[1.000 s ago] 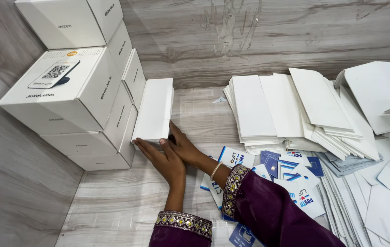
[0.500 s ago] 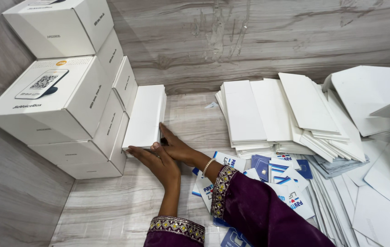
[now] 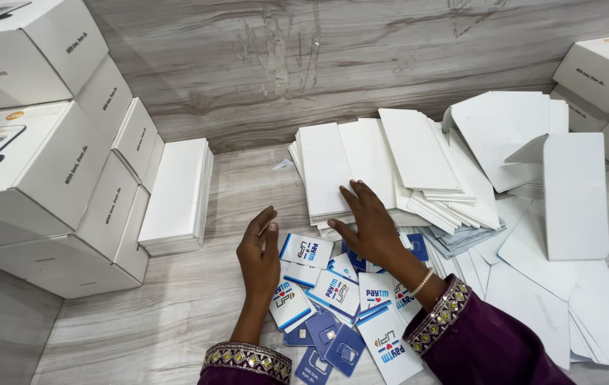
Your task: The person organizes white product boxes and small cards on a tiled floor. They stack the boxes into neat piles and then gather and align the cards into a separate stack.
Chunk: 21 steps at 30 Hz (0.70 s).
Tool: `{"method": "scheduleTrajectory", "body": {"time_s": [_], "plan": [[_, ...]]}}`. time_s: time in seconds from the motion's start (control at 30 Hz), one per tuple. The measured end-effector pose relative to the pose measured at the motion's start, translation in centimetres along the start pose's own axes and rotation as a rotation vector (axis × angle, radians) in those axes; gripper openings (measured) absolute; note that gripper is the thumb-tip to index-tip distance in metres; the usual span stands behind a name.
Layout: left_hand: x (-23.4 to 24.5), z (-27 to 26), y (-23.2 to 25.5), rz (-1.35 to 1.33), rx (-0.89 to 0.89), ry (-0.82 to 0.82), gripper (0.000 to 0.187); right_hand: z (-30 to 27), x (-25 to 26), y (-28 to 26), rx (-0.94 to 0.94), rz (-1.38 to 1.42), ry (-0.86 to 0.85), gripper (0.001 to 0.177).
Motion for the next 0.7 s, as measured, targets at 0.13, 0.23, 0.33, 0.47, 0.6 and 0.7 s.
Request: {"method": "scheduleTrajectory", "body": {"time_s": [0.13, 0.23, 0.33, 0.47, 0.6, 0.7], "plan": [[-3.9, 0.9, -1.7, -0.160, 0.148, -0.091, 0.053, -0.5, -0.9, 1.3, -0.026, -0.036, 0.014, 0.079], [-5.9, 1.3, -2.7, -0.184, 0.196, -0.161, 0.060, -0.3, -1.7, 1.1, 0.051, -0.141, 0.011, 0.079], [-6.7, 1.5, -3.2, -0.306, 0.215, -0.253, 0.064, -0.2, -1.9, 1.2, 0.044, -0.151, 0.058, 0.071], [-6.6, 1.4, -3.4, -0.300, 0.262, -0.293, 0.062, 0.3, -2.2, 1.4, 0.047, -0.152, 0.058, 0.055], [-6.3, 1.3, -3.2, -0.297, 0.279, -0.239, 0.061, 0.4, -2.4, 1.2, 0.081, -0.097, 0.048, 0.044], [-6.1, 1.3, -3.5, -0.337, 0.329, -0.199, 0.062, 0.5, -2.6, 0.9, 0.102, -0.088, 0.013, 0.041]]}}
Point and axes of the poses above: each hand's wrist, its own z-axis towards the middle knuckle, its own x-axis out of the back of the hand, y = z × x, the point moved 6 cm from there along z, towards the middle knuckle, and after that the axes turned 1 degree about -x, right-handed, at the moved point
